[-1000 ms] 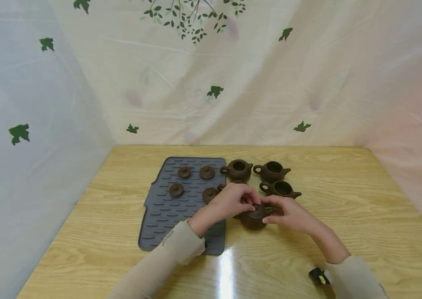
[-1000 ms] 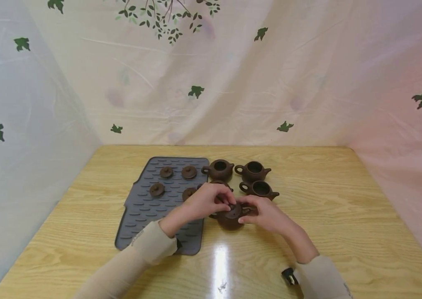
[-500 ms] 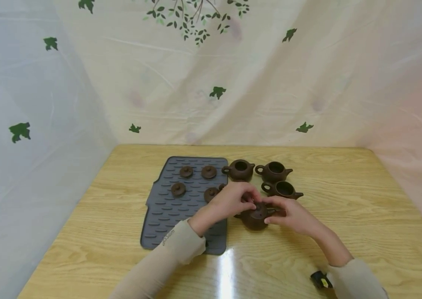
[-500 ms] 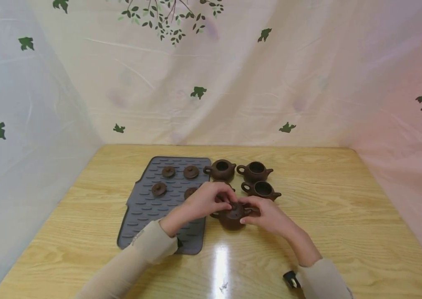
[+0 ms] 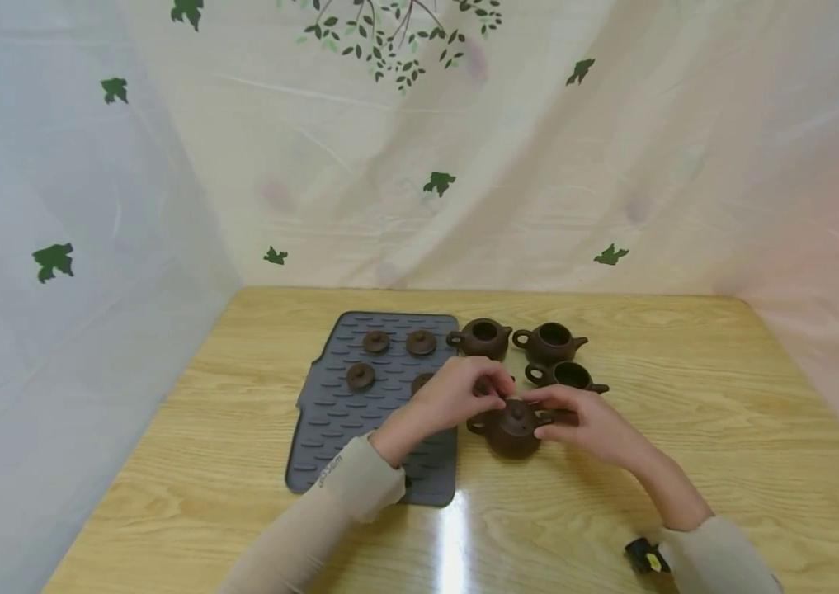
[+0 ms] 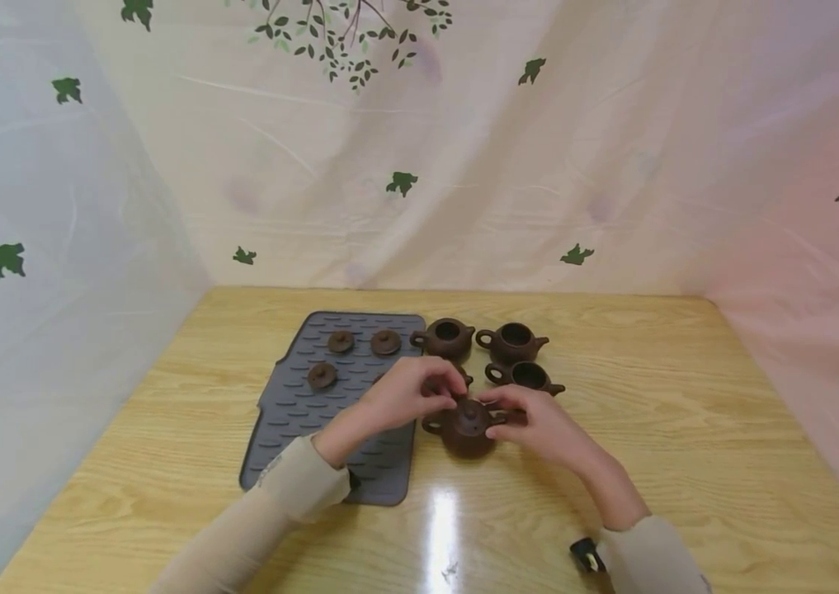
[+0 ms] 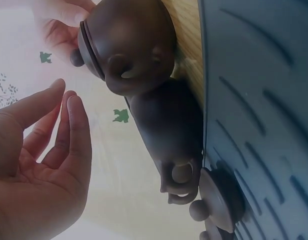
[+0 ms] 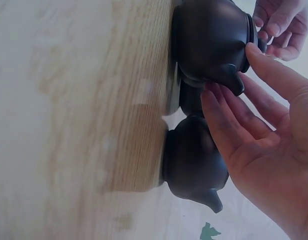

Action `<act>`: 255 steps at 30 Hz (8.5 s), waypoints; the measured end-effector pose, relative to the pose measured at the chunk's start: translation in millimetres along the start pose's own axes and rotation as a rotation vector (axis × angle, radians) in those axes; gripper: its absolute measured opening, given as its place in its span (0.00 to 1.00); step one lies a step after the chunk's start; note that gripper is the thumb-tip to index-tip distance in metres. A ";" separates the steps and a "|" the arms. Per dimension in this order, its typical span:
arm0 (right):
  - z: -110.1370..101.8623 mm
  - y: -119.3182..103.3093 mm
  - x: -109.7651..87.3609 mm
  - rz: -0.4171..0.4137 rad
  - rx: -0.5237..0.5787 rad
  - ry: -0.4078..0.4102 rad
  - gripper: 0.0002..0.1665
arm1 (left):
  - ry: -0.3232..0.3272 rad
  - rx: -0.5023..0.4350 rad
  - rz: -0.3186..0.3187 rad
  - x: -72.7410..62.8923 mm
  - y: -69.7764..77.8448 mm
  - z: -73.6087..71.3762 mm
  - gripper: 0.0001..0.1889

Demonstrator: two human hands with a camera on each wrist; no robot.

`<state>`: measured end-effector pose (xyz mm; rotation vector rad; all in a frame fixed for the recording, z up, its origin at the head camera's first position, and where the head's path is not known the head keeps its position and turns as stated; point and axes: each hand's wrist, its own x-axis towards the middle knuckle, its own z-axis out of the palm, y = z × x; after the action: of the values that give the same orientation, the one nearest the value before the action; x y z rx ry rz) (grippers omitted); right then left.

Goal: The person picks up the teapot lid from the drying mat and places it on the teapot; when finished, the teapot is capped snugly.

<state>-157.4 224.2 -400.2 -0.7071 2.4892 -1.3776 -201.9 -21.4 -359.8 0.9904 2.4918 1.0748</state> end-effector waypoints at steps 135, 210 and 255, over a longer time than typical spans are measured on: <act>-30.9 27.4 -5.2 0.238 -0.146 0.253 0.33 | 0.233 -0.056 -0.420 -30.7 -79.8 -22.9 0.07; -28.7 34.5 -10.2 0.161 -0.110 0.236 0.32 | 0.263 -0.055 -0.229 -4.6 -27.9 -20.5 0.08; -29.9 35.9 -9.4 0.140 -0.112 0.238 0.31 | 0.125 -0.160 -0.045 70.5 20.6 34.6 0.07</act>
<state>-172.3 267.0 -414.6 -0.3991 2.7567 -1.3511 -227.6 55.3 -366.6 0.8414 2.4640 1.3364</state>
